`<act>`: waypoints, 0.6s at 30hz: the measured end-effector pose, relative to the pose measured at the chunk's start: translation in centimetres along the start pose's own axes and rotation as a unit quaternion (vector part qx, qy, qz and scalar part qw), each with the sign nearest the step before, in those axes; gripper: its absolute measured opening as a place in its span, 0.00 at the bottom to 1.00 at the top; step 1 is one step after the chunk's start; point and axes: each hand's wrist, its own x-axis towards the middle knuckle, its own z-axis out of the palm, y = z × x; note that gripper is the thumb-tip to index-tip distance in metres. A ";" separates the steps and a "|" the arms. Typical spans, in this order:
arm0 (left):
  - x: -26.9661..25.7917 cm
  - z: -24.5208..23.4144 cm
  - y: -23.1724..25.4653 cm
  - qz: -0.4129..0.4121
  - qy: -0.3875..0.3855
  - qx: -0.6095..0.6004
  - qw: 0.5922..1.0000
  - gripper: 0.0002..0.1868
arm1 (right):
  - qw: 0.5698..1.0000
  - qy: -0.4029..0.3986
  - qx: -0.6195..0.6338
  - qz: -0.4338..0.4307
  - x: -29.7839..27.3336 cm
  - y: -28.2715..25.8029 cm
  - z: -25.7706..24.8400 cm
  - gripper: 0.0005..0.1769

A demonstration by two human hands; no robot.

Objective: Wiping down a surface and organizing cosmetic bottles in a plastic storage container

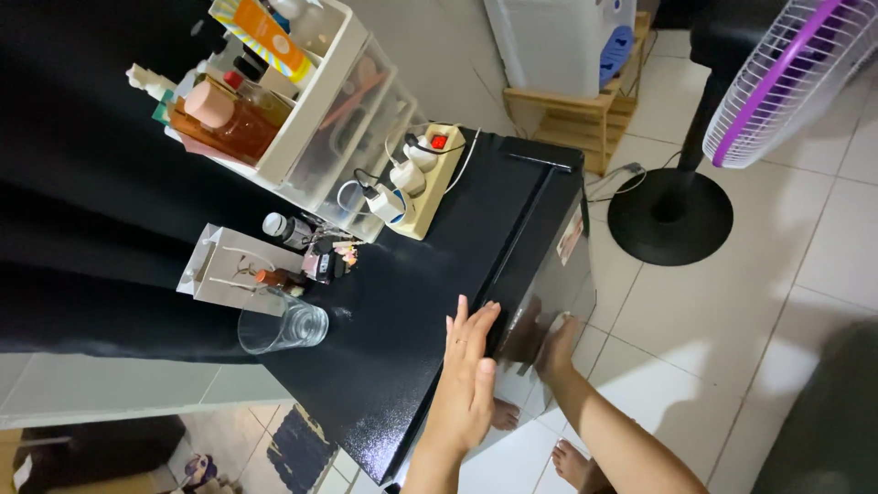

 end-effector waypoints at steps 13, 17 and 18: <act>-0.4 0.4 -1.8 0.012 0.178 -0.164 0.970 0.47 | 0.766 -0.249 -0.438 -0.400 -18.2 2.2 11.2 0.48; -0.9 0.3 -2.5 0.048 0.308 -0.256 0.915 0.44 | 0.803 -0.313 -0.416 -0.291 -18.3 7.9 4.7 0.52; -1.1 -0.2 -2.3 0.047 0.307 -0.255 0.916 0.44 | 0.804 -0.313 -0.414 -0.290 -18.0 7.8 4.1 0.52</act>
